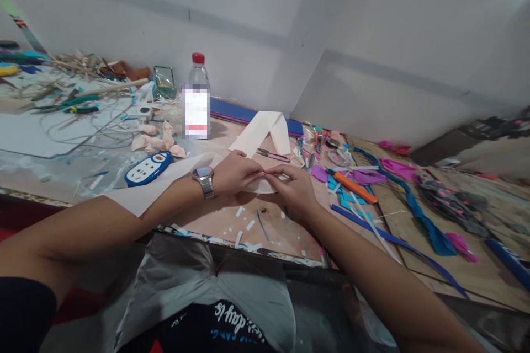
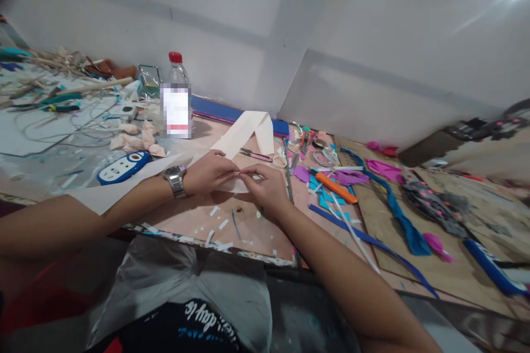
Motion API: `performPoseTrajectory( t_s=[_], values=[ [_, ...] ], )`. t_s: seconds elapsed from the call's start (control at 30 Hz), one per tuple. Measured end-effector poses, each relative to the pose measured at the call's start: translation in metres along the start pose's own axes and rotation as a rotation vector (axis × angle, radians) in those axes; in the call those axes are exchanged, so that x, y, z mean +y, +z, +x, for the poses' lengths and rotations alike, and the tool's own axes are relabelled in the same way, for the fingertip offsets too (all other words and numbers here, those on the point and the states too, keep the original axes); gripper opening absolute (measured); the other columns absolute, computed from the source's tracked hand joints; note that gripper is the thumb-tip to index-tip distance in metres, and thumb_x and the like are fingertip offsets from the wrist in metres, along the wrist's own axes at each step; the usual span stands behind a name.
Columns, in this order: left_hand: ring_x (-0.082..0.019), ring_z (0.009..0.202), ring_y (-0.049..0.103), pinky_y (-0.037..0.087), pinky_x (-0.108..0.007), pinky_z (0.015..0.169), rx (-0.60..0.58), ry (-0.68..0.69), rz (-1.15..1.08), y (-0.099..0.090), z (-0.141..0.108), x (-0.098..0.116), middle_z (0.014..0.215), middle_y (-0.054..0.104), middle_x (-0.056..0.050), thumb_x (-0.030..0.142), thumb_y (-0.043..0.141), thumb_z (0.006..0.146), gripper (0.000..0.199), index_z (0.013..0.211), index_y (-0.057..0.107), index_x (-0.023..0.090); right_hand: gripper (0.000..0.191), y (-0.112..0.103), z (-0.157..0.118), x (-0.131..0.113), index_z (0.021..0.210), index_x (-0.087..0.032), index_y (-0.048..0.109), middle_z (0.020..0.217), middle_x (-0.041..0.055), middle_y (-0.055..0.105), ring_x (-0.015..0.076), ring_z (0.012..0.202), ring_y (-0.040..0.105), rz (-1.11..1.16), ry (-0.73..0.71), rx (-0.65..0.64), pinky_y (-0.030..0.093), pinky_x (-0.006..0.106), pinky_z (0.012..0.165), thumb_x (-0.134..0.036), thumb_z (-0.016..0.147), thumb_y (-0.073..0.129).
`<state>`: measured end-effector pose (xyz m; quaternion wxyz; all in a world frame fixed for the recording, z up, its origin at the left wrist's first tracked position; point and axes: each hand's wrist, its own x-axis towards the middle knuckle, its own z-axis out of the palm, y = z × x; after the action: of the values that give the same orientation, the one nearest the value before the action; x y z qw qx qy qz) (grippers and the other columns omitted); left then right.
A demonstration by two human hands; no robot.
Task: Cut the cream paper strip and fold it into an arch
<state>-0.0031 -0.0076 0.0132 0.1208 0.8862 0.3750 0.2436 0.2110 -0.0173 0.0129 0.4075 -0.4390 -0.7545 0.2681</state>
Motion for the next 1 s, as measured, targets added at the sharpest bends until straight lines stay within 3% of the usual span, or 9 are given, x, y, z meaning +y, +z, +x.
performPoseTrajectory(
  t_s=[0.17,0.5,0.77,1.0],
  values=[
    [-0.02,0.081,0.068,0.039,-0.04,0.097,0.024,-0.021,0.025,-0.0008,0.0014,-0.0041,0.085,0.079,-0.005,0.042,0.043,0.106,0.042,0.09,0.075,0.019,0.017,-0.002,0.0014,-0.0025,0.086,-0.02,0.082,0.086,0.0076,0.081,0.0272,0.083,0.075,-0.005,0.049,0.038,0.061,0.041,0.082,-0.035,0.083,0.074],
    [-0.018,0.071,0.063,0.042,-0.03,0.074,0.122,-0.139,-0.017,-0.0067,0.0001,-0.0086,0.08,0.076,-0.005,0.039,0.046,0.103,0.038,0.092,0.077,0.02,0.02,-0.0012,0.0029,-0.0063,0.085,-0.02,0.082,0.082,0.0068,0.08,0.0232,0.074,0.071,0.041,0.145,0.153,0.055,0.032,0.065,-0.037,0.078,0.075],
    [-0.019,0.074,0.066,0.04,-0.029,0.066,0.108,-0.232,-0.059,-0.0074,0.0002,-0.0071,0.086,0.078,-0.006,0.031,0.051,0.097,0.029,0.1,0.078,0.019,0.019,-0.0016,0.0035,-0.0022,0.087,-0.02,0.083,0.09,0.0085,0.081,0.0262,0.085,0.073,0.066,0.114,0.154,0.057,0.035,0.075,-0.036,0.078,0.076],
    [-0.019,0.067,0.063,0.041,-0.03,0.064,0.14,-0.28,-0.053,-0.009,-0.0005,-0.0062,0.078,0.076,-0.005,0.025,0.05,0.091,0.03,0.1,0.078,0.019,0.019,-0.0024,0.0046,-0.0043,0.086,-0.02,0.083,0.088,0.0086,0.081,0.0257,0.083,0.073,0.039,0.099,0.163,0.057,0.034,0.072,-0.036,0.078,0.076]
  ],
)
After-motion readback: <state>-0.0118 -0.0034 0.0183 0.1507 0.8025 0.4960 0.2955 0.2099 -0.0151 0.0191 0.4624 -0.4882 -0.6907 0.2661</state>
